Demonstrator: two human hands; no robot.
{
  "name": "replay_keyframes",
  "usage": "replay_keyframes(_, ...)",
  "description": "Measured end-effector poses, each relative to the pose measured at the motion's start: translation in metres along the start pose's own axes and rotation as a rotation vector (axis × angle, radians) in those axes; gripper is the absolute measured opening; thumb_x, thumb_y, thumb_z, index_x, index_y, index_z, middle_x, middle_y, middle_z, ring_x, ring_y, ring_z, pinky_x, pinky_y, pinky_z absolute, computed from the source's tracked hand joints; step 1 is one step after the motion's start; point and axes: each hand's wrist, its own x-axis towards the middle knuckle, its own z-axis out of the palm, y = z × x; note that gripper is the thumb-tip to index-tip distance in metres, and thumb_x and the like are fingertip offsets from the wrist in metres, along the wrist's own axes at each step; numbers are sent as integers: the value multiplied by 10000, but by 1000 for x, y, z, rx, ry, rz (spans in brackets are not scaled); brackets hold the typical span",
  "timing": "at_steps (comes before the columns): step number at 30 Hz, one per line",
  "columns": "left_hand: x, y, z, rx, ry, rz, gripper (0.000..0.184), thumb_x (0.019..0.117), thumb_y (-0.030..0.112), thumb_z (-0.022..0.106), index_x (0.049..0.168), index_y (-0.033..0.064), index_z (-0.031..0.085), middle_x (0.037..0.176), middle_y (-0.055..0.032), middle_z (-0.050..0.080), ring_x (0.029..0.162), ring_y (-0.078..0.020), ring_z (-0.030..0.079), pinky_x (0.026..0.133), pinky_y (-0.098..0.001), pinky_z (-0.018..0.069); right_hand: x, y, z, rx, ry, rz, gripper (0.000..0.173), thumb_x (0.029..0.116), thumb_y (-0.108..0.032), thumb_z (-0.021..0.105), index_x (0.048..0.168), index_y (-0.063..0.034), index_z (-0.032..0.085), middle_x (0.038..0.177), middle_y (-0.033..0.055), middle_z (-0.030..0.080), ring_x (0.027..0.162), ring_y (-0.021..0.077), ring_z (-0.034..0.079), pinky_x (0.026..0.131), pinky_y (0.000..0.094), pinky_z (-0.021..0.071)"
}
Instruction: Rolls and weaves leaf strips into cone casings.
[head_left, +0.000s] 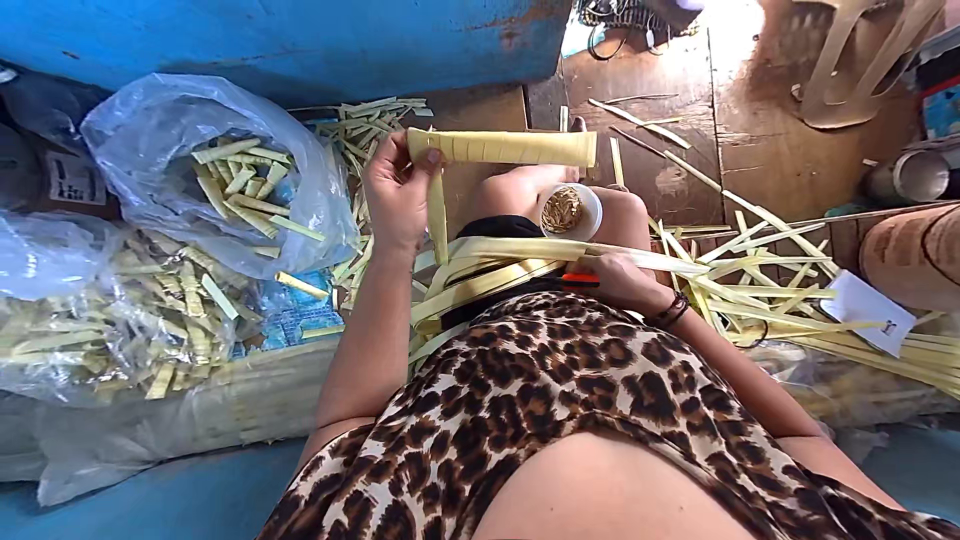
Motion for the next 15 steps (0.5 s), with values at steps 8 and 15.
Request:
replay_keyframes(8, -41, 16, 45, -376, -123, -430, 232, 968, -45, 599, 1151, 96, 608, 1057, 9, 700, 963, -107, 682, 869, -316, 588, -9, -57, -37, 106, 417, -202, 330, 1031, -137, 589, 1351, -60, 580, 1047, 155, 694, 833, 273, 695, 738, 492, 589)
replay_keyframes(15, -56, 17, 64, -584, -285, -453, 357, 892, -106, 639, 1182, 98, 600, 1058, -20, 713, 941, -131, 702, 833, -327, 608, 9, -105, -49, 16, 569, -315, 230, 1056, -129, 511, 1220, -43, 648, 1006, 139, 660, 848, 261, 678, 730, 451, 580)
